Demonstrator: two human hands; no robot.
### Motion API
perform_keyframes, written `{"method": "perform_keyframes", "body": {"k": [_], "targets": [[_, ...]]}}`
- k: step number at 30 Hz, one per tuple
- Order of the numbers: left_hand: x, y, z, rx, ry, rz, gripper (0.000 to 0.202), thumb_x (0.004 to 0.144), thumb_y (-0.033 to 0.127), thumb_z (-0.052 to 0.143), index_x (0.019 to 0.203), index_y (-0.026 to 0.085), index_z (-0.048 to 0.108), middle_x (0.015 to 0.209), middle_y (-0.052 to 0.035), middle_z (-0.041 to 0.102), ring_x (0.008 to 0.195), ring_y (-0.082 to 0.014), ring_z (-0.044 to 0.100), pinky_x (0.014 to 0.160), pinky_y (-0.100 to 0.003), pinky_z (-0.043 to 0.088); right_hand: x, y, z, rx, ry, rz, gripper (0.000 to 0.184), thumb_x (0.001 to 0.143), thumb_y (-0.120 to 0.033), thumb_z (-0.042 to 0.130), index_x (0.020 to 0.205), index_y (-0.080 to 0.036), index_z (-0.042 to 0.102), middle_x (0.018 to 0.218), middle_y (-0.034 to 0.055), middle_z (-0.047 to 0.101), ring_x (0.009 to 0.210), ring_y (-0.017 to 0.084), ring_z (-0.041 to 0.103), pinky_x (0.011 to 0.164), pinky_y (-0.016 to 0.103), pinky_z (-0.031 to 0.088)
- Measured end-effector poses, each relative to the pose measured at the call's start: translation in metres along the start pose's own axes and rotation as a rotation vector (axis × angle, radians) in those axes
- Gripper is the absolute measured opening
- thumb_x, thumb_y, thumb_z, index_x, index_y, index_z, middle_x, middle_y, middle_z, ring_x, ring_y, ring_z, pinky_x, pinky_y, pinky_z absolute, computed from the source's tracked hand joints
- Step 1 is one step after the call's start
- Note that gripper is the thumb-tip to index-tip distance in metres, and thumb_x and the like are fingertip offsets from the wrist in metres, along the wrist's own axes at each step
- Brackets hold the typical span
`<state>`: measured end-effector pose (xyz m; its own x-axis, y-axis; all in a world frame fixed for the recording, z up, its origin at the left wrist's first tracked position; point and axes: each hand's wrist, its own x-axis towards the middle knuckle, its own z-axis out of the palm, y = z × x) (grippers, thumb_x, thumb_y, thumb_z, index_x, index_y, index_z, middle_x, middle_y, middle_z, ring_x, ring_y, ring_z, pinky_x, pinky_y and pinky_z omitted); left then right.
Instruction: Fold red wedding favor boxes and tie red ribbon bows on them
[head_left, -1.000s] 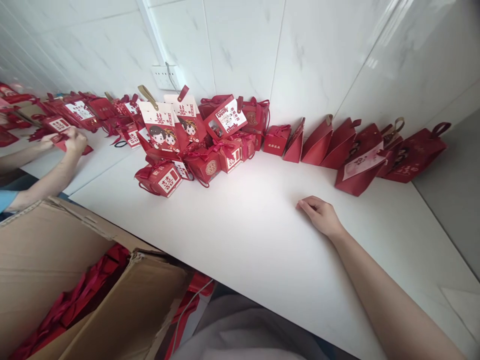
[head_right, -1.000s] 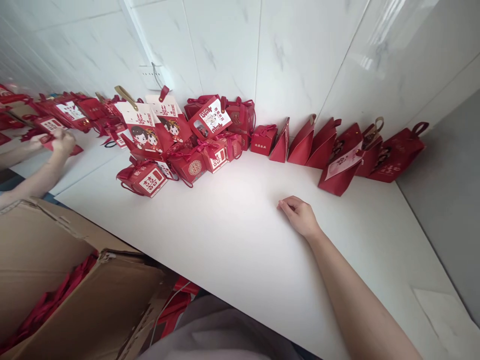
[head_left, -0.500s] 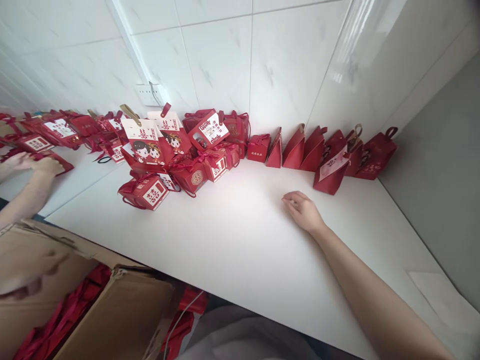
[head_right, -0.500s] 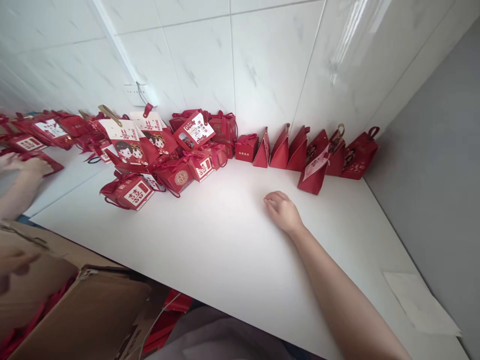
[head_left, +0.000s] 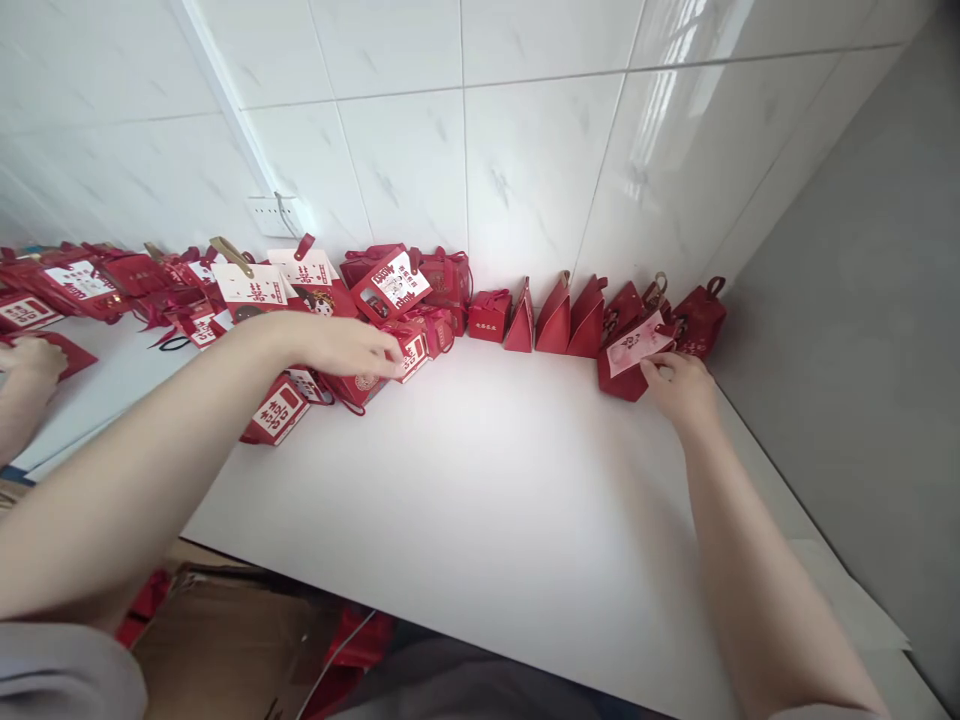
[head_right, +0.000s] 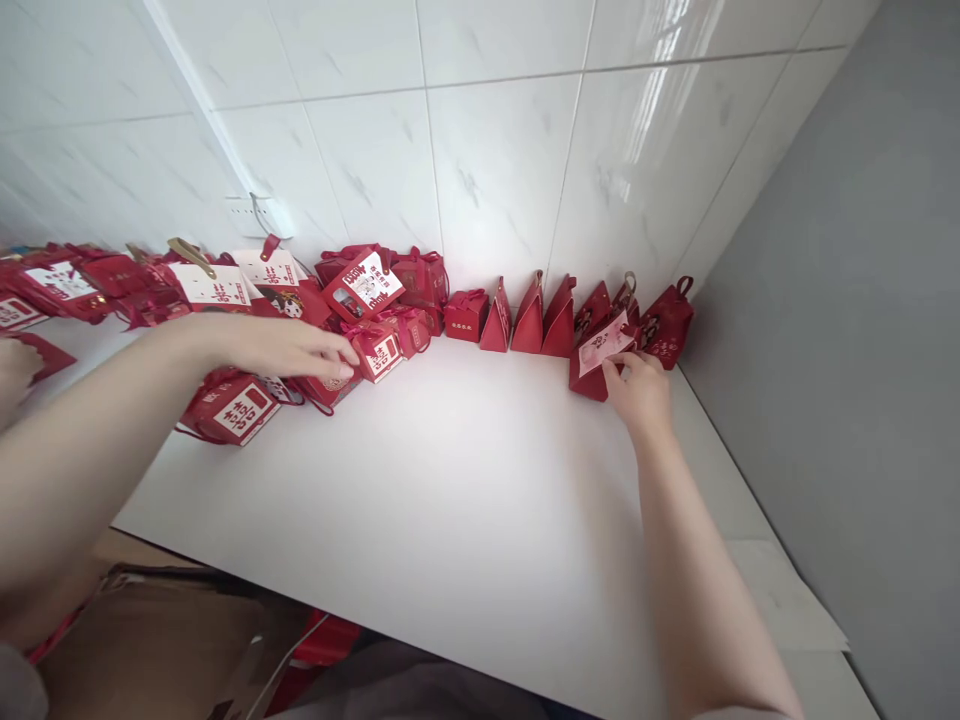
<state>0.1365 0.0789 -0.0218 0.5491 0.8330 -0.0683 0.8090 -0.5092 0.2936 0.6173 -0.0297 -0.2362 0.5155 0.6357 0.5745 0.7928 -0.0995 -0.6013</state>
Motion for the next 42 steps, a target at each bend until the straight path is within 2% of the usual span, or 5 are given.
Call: {"method": "perform_keyframes", "body": {"k": [5,16,25,34,42], "targets": [[0.057,0.016,0.031,-0.307,-0.087,-0.087,0.038,0.075,0.046,0.064,0.098,0.016,0.067,0.096,-0.009,0.071,0.085,-0.0209,0.066,0.08,-0.029,0.05,0.007,0.005,0.002,0.025,-0.013,-0.017,0.04,0.083,-0.037,0.058,0.115,-0.016,0.069,0.124,0.0182,0.058,0.12,0.032,0.052,0.106,0.05,0.039],[0.075,0.036,0.26,-0.713,0.136,0.231,0.067,0.083,0.05,0.062,0.139,0.021,0.041,0.147,-0.0147,0.044,0.136,-0.0276,0.044,0.113,-0.046,0.037,-0.018,-0.026,0.013,0.194,0.251,0.022,0.03,0.092,-0.047,0.051,0.088,-0.018,0.056,0.094,0.012,0.063,0.093,0.027,0.059,0.087,0.042,0.049],[0.101,0.053,0.264,-1.065,0.108,0.401,0.095,0.08,0.042,0.073,0.153,0.023,0.015,0.156,-0.0145,0.031,0.143,-0.0297,0.035,0.12,-0.045,0.03,-0.081,-0.082,0.065,0.611,-0.192,-0.179,0.085,0.089,-0.049,0.062,0.154,-0.028,0.012,0.161,0.0124,0.01,0.14,0.031,0.035,0.111,0.051,0.038],[0.094,0.048,0.263,-1.075,0.164,0.196,0.049,0.091,0.054,0.056,0.124,0.019,0.054,0.116,-0.0073,0.065,0.113,-0.0253,0.059,0.104,-0.038,0.045,-0.078,-0.073,0.068,0.767,-0.691,0.111,0.042,0.096,-0.059,0.049,0.117,-0.024,0.056,0.123,0.0052,0.064,0.114,0.027,0.059,0.102,0.041,0.046],[0.094,0.051,0.266,-1.129,0.161,0.189,0.057,0.094,0.06,0.044,0.133,0.018,0.051,0.13,-0.0092,0.061,0.12,-0.0262,0.057,0.105,-0.037,0.043,-0.083,-0.081,0.058,0.88,-0.795,0.001,0.084,0.082,-0.051,0.074,0.148,-0.026,0.029,0.148,0.0086,0.044,0.133,0.028,0.046,0.114,0.044,0.038]]}}
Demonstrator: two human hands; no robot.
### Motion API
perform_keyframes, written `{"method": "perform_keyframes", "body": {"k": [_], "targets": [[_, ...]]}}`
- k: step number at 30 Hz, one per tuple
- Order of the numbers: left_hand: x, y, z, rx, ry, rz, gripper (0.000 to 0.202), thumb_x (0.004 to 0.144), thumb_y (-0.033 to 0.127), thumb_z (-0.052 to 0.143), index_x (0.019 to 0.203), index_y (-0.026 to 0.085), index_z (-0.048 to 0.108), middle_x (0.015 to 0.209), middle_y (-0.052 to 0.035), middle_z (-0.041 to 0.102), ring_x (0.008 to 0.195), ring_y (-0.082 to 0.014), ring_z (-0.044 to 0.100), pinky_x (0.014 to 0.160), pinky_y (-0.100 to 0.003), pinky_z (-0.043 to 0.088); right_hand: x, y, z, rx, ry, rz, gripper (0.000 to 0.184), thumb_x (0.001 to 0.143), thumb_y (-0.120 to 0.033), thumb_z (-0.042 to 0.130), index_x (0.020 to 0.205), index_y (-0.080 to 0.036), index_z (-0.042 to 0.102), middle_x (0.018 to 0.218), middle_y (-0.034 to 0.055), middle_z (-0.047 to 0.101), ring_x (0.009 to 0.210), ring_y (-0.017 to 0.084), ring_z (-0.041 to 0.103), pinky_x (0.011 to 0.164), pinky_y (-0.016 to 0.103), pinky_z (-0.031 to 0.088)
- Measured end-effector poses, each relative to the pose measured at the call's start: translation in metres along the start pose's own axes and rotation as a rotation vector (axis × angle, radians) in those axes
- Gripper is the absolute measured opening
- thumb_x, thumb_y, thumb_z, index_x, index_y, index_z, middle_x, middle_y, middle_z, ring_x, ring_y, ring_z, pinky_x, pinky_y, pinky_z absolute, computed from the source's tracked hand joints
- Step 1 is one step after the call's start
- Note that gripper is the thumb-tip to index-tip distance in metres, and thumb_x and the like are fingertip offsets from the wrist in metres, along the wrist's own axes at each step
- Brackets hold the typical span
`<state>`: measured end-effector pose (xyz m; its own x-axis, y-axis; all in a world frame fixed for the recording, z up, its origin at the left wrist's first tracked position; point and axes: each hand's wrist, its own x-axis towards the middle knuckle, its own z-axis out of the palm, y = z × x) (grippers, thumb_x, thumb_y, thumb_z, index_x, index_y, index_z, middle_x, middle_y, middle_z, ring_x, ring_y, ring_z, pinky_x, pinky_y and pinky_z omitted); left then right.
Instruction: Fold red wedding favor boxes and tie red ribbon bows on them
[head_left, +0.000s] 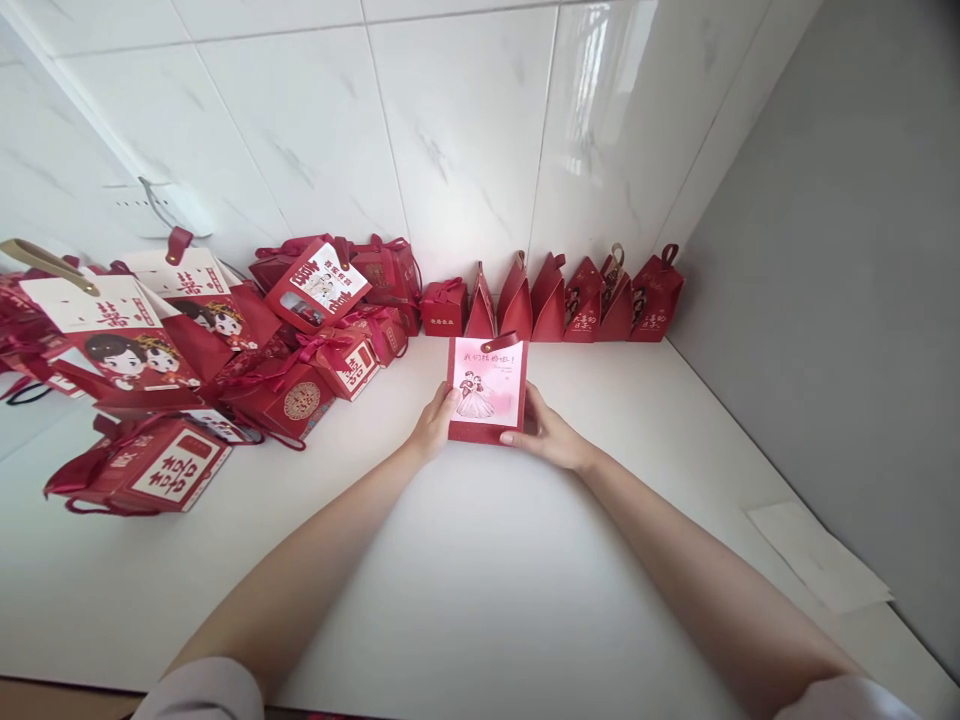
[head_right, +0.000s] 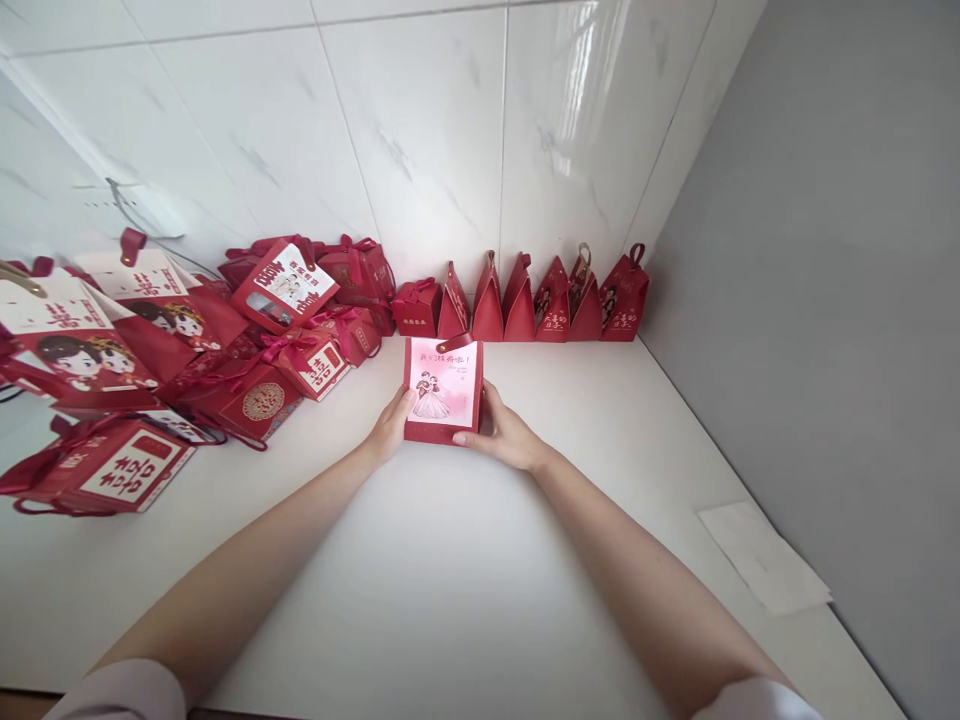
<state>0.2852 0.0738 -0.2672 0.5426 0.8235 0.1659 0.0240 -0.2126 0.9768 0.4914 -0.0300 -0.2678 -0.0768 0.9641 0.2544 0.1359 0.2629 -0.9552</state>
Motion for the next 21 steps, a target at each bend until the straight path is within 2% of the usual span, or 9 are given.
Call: {"method": "perform_keyframes", "body": {"k": [2,3,9,15,17,19,21], "targets": [[0.0,0.0,0.0,0.0,-0.009,0.008,0.058,0.094,0.06,0.044,0.134,0.018,0.051,0.134,-0.0099,0.059,0.121,-0.0269,0.057,0.105,-0.037,0.044,-0.001,-0.002,0.001,0.011,-0.044,-0.043,0.103,0.074,-0.044,0.084,0.152,-0.025,0.02,0.152,0.0109,0.039,0.136,0.029,0.043,0.116,0.047,0.036],[0.0,0.0,0.0,0.012,-0.011,0.01,0.059,0.094,0.06,0.044,0.134,0.018,0.05,0.135,-0.0099,0.058,0.122,-0.0271,0.057,0.104,-0.037,0.044,0.0,-0.002,0.001,0.012,-0.041,-0.043,0.102,0.073,-0.042,0.084,0.151,-0.025,0.021,0.151,0.0114,0.04,0.136,0.03,0.043,0.117,0.048,0.036],[-0.001,0.006,-0.001,0.078,-0.021,-0.005,0.057,0.094,0.06,0.046,0.131,0.017,0.053,0.128,-0.0088,0.063,0.121,-0.0266,0.057,0.104,-0.036,0.044,0.004,-0.001,-0.002,0.049,-0.012,0.009,0.071,0.082,-0.043,0.076,0.138,-0.022,0.038,0.14,0.0111,0.052,0.129,0.027,0.051,0.112,0.045,0.043],[0.001,0.006,0.0,0.059,-0.023,-0.01,0.057,0.093,0.058,0.049,0.133,0.017,0.051,0.133,-0.0094,0.061,0.126,-0.0276,0.055,0.106,-0.037,0.043,0.003,0.002,0.002,0.02,-0.001,0.036,0.069,0.082,-0.045,0.077,0.136,-0.022,0.039,0.138,0.0111,0.054,0.127,0.028,0.053,0.11,0.045,0.045],[0.001,0.005,0.0,0.078,-0.027,-0.01,0.058,0.093,0.059,0.049,0.134,0.017,0.051,0.133,-0.0094,0.06,0.126,-0.0279,0.054,0.106,-0.037,0.043,0.004,0.004,0.001,-0.001,-0.003,0.022,0.066,0.086,-0.049,0.071,0.138,-0.023,0.039,0.139,0.0106,0.053,0.127,0.028,0.052,0.11,0.046,0.044],[0.001,0.005,-0.001,0.103,-0.03,-0.008,0.059,0.093,0.059,0.048,0.134,0.017,0.051,0.133,-0.0094,0.06,0.127,-0.0281,0.054,0.105,-0.037,0.044,0.006,0.001,-0.006,-0.035,0.065,-0.057,0.062,0.092,-0.055,0.06,0.141,-0.025,0.037,0.143,0.0108,0.048,0.127,0.029,0.051,0.108,0.048,0.045],[0.0,0.004,-0.001,0.121,-0.028,-0.013,0.059,0.093,0.059,0.048,0.134,0.017,0.051,0.133,-0.0094,0.061,0.127,-0.0283,0.054,0.104,-0.036,0.045,0.009,-0.008,-0.021,-0.122,0.254,-0.166,0.056,0.098,-0.058,0.046,0.145,-0.028,0.034,0.149,0.0111,0.04,0.129,0.03,0.048,0.107,0.052,0.044]]}}
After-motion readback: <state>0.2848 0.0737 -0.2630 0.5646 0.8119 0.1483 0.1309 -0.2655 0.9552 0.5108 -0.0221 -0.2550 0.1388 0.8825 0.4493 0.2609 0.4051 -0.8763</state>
